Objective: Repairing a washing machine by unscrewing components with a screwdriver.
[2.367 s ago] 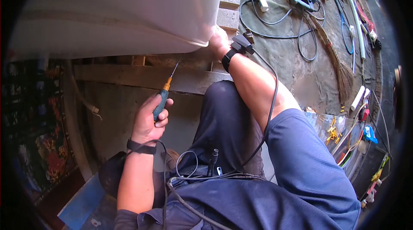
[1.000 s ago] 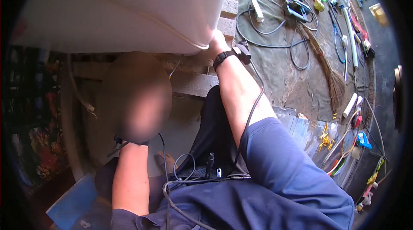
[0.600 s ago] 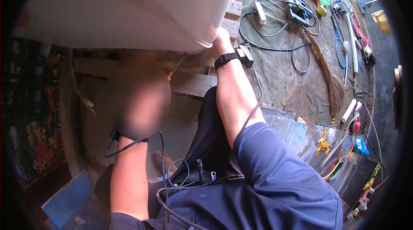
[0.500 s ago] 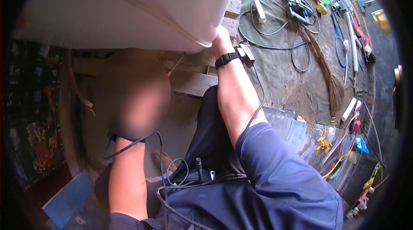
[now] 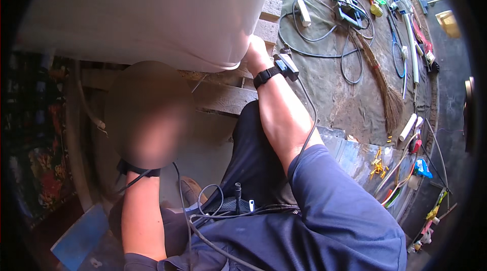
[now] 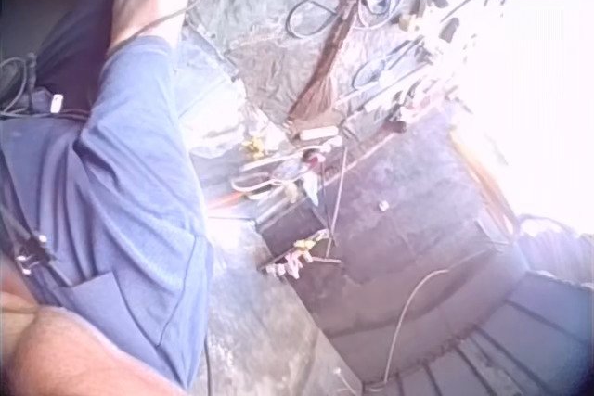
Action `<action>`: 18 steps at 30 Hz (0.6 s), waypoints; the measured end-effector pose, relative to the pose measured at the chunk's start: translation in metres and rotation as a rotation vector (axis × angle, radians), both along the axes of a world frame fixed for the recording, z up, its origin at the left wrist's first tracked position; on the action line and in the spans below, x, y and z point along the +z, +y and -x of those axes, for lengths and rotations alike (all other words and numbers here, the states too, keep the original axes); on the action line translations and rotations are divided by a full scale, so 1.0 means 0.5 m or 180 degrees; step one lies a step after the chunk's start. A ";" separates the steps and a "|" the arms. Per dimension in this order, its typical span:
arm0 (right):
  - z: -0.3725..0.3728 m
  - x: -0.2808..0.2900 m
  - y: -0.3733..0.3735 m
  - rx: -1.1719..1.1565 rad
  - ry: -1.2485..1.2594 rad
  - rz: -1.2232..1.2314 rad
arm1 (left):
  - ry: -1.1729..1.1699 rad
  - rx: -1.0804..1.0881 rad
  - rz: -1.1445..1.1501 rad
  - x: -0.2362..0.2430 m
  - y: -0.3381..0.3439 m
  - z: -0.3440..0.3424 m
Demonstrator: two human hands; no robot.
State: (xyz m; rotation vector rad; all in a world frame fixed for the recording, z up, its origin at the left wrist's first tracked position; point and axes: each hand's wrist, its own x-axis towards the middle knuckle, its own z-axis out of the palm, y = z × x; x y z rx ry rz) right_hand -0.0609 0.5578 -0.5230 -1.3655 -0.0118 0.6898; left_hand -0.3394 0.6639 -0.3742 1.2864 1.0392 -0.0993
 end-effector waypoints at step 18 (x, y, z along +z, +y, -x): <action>0.051 0.069 0.004 -0.0103 0.0552 -0.1249 | -0.0228 0.0621 0.0474 -0.066 -0.057 0.102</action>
